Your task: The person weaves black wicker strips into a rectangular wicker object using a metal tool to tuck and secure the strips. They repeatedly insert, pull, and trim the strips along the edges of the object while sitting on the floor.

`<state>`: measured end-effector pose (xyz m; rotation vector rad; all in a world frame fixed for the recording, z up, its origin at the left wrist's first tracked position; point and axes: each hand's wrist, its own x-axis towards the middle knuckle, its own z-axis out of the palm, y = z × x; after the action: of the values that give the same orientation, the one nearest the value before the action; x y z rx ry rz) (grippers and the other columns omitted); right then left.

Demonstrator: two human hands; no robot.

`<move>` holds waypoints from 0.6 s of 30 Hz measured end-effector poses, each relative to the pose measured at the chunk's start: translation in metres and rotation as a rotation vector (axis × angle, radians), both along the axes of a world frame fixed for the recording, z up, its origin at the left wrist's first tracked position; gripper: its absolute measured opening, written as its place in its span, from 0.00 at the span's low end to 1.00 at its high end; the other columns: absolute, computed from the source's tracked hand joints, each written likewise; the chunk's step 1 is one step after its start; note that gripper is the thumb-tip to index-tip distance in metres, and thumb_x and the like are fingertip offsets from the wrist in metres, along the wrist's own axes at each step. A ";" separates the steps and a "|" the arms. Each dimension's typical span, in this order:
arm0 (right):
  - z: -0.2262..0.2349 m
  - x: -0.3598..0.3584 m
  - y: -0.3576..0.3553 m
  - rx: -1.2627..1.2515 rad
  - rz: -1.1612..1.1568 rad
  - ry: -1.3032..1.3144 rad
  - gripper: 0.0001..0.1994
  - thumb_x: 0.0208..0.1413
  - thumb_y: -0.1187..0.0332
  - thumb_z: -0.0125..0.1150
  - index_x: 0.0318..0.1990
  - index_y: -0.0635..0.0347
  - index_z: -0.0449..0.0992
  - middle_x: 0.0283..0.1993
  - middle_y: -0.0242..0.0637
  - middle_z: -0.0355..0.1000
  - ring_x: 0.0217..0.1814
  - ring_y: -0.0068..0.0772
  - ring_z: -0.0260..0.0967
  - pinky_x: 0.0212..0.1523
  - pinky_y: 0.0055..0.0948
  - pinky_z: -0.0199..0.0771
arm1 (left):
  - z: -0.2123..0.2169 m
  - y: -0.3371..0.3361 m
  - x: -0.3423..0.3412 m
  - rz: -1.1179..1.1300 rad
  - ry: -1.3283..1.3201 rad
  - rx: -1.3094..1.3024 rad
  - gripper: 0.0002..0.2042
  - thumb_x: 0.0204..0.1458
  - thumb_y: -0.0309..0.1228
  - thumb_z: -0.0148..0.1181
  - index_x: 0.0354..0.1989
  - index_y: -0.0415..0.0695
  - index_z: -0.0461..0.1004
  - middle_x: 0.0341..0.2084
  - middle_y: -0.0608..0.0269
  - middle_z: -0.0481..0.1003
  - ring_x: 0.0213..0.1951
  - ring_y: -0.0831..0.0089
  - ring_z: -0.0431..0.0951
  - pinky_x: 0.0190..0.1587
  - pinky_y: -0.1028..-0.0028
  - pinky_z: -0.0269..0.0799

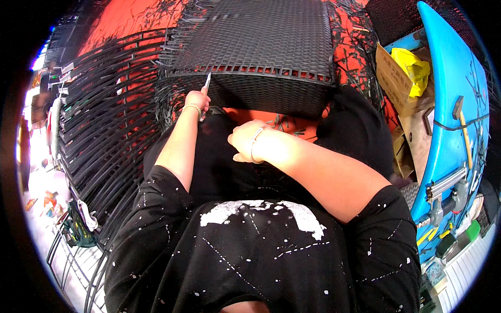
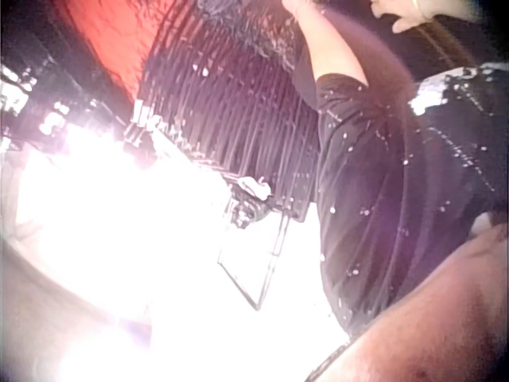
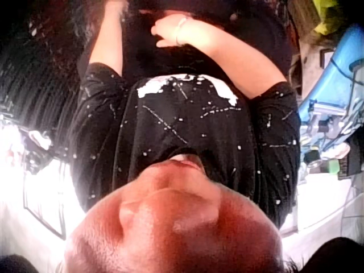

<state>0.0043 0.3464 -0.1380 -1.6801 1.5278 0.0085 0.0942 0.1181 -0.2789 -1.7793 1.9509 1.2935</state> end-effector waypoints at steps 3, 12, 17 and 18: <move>-0.001 -0.002 0.002 0.007 -0.011 -0.004 0.21 0.50 0.54 0.60 0.48 0.56 0.73 0.42 0.40 0.71 0.46 0.44 0.70 0.46 0.41 0.70 | 0.007 0.002 -0.003 -0.052 -0.063 -0.024 0.24 0.59 0.43 0.45 0.18 0.36 0.72 0.11 0.61 0.71 0.11 0.70 0.70 0.19 0.69 0.69; -0.003 -0.003 0.005 -0.021 -0.009 -0.005 0.21 0.51 0.53 0.59 0.48 0.57 0.72 0.41 0.39 0.71 0.44 0.44 0.71 0.45 0.41 0.70 | -0.002 -0.017 -0.011 -0.179 -0.081 -0.066 0.25 0.59 0.44 0.45 0.18 0.36 0.73 0.11 0.61 0.71 0.12 0.71 0.72 0.20 0.69 0.69; 0.001 -0.007 0.007 0.024 -0.020 -0.004 0.21 0.51 0.53 0.59 0.48 0.57 0.73 0.43 0.39 0.71 0.45 0.44 0.71 0.46 0.41 0.70 | 0.007 0.013 -0.012 -0.024 0.255 -0.132 0.25 0.59 0.47 0.47 0.17 0.39 0.71 0.07 0.68 0.65 0.08 0.78 0.63 0.13 0.76 0.60; -0.001 -0.007 0.008 0.023 -0.016 -0.006 0.21 0.51 0.53 0.59 0.48 0.57 0.73 0.43 0.39 0.71 0.46 0.44 0.71 0.46 0.41 0.70 | 0.027 0.024 -0.022 -0.022 0.346 -0.149 0.25 0.59 0.47 0.47 0.17 0.40 0.71 0.07 0.69 0.64 0.08 0.79 0.62 0.12 0.77 0.58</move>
<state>-0.0025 0.3545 -0.1385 -1.6481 1.5316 0.0130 0.0719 0.1416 -0.2519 -1.6806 2.2940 1.5740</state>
